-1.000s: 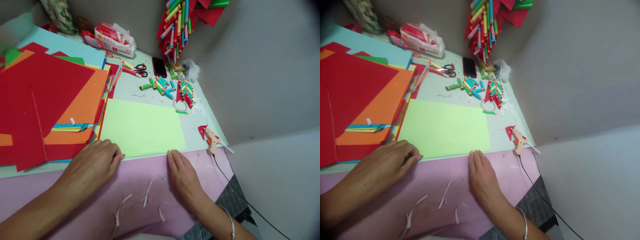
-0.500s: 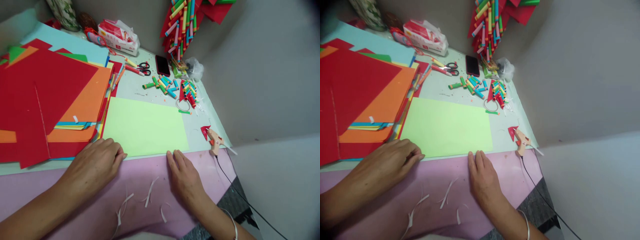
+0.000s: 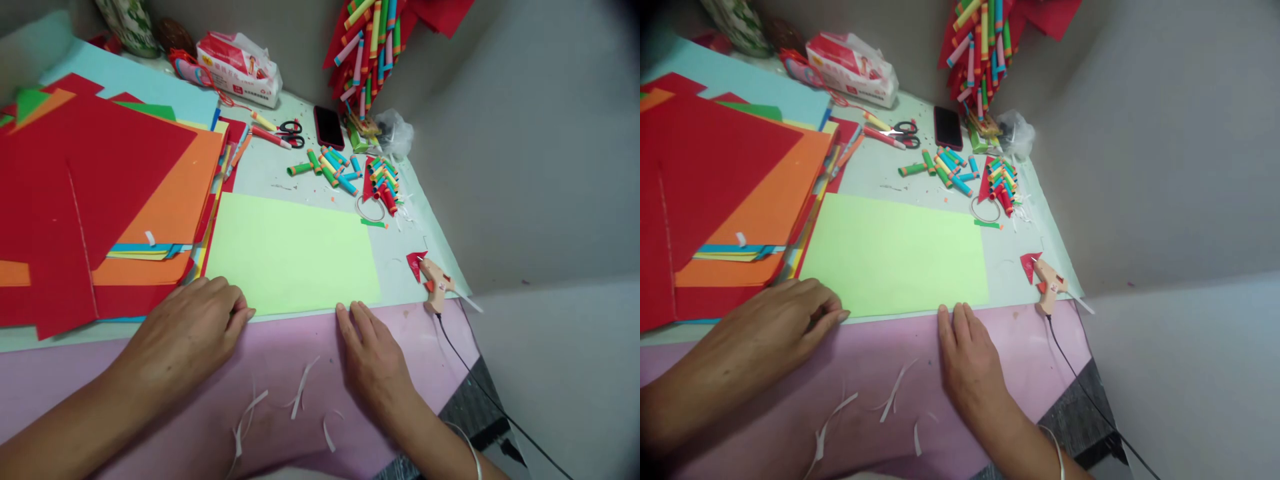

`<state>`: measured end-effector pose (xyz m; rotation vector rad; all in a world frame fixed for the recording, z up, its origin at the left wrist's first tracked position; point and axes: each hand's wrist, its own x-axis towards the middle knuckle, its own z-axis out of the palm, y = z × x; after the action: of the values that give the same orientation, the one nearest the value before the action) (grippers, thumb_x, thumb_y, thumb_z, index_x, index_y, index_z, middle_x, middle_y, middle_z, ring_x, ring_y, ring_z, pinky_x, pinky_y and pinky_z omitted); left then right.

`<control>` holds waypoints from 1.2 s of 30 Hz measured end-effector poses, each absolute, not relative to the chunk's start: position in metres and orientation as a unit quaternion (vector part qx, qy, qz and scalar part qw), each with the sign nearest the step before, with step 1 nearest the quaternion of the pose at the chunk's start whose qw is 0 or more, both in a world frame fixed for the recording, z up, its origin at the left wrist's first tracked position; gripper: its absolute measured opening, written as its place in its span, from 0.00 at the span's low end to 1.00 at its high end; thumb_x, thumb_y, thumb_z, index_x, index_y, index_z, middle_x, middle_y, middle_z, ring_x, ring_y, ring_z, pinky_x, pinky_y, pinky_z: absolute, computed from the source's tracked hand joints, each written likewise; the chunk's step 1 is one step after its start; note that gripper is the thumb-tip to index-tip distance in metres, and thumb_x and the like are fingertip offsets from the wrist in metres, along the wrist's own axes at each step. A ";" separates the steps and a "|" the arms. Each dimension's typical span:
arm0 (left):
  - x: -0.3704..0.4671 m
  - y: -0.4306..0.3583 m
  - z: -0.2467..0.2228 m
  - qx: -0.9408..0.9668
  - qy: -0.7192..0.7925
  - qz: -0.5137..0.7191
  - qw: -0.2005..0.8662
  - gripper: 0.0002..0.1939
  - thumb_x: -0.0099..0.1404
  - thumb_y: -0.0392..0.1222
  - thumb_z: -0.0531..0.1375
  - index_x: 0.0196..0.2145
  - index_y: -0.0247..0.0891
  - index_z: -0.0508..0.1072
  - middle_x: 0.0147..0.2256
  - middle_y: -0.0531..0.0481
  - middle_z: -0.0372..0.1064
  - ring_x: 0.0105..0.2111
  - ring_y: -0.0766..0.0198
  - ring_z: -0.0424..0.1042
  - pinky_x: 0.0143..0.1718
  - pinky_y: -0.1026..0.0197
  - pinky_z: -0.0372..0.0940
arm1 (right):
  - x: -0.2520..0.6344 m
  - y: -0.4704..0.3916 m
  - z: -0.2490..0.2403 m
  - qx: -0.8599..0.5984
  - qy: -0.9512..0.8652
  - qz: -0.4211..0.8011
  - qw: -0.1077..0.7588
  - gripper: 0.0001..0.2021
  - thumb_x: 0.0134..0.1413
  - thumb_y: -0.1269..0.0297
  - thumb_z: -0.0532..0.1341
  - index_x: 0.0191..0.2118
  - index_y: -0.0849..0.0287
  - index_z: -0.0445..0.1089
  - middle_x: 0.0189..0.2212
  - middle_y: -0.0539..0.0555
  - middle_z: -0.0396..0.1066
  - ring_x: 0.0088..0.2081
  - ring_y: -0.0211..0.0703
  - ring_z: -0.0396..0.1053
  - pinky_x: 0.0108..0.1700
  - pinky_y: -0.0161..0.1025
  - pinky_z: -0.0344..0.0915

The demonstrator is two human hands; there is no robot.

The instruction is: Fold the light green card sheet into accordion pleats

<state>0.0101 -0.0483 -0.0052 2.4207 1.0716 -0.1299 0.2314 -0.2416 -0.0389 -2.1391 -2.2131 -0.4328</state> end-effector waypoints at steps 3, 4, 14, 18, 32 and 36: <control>0.010 -0.048 -0.005 0.883 0.395 -0.055 0.248 0.16 0.66 0.49 0.46 0.29 0.43 0.69 0.34 0.44 0.72 0.37 0.51 0.68 0.40 0.50 0.59 | 0.232 -0.242 -0.038 -0.691 -0.710 -0.137 0.023 0.28 0.55 0.83 0.49 0.62 0.73 0.62 0.52 0.72 0.68 0.57 0.60 0.65 0.51 0.53 0.74; 0.010 -0.048 -0.005 0.881 0.397 -0.055 0.251 0.16 0.66 0.49 0.47 0.29 0.43 0.69 0.33 0.45 0.72 0.37 0.51 0.68 0.40 0.50 0.59 | 0.231 -0.242 -0.038 -0.692 -0.709 -0.134 0.022 0.28 0.55 0.83 0.48 0.62 0.73 0.62 0.53 0.72 0.68 0.57 0.60 0.65 0.52 0.53 0.73; 0.010 -0.048 -0.002 0.871 0.409 -0.054 0.268 0.16 0.65 0.50 0.47 0.29 0.43 0.69 0.33 0.44 0.71 0.37 0.50 0.68 0.39 0.51 0.59 | 0.230 -0.241 -0.035 -0.697 -0.708 -0.114 0.007 0.30 0.53 0.83 0.49 0.63 0.70 0.62 0.53 0.73 0.66 0.57 0.61 0.65 0.52 0.54 0.73; 0.010 -0.049 -0.003 0.864 0.420 -0.062 0.271 0.15 0.65 0.51 0.48 0.29 0.43 0.70 0.35 0.45 0.72 0.39 0.50 0.69 0.38 0.52 0.59 | 0.228 -0.239 -0.033 -0.698 -0.708 -0.108 0.007 0.29 0.53 0.84 0.50 0.62 0.70 0.63 0.52 0.73 0.67 0.56 0.61 0.65 0.52 0.55 0.73; 0.005 -0.049 -0.006 0.864 0.421 -0.049 0.271 0.16 0.66 0.51 0.48 0.30 0.43 0.71 0.35 0.45 0.72 0.39 0.50 0.69 0.37 0.52 0.60 | 0.221 -0.232 -0.036 -0.668 -0.731 -0.134 0.043 0.25 0.56 0.82 0.49 0.59 0.75 0.64 0.52 0.72 0.70 0.56 0.60 0.66 0.50 0.53 0.75; 0.003 -0.048 -0.010 0.865 0.421 -0.034 0.271 0.16 0.66 0.52 0.48 0.30 0.44 0.71 0.34 0.45 0.72 0.39 0.50 0.69 0.37 0.52 0.60 | 0.220 -0.232 -0.035 -0.672 -0.728 -0.127 0.039 0.25 0.56 0.83 0.49 0.60 0.74 0.64 0.51 0.72 0.69 0.55 0.60 0.67 0.50 0.53 0.75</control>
<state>0.0030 -0.0480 -0.0104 2.3289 1.1347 -0.0913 0.2196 -0.2320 -0.0349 -2.0612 -2.2319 -0.3901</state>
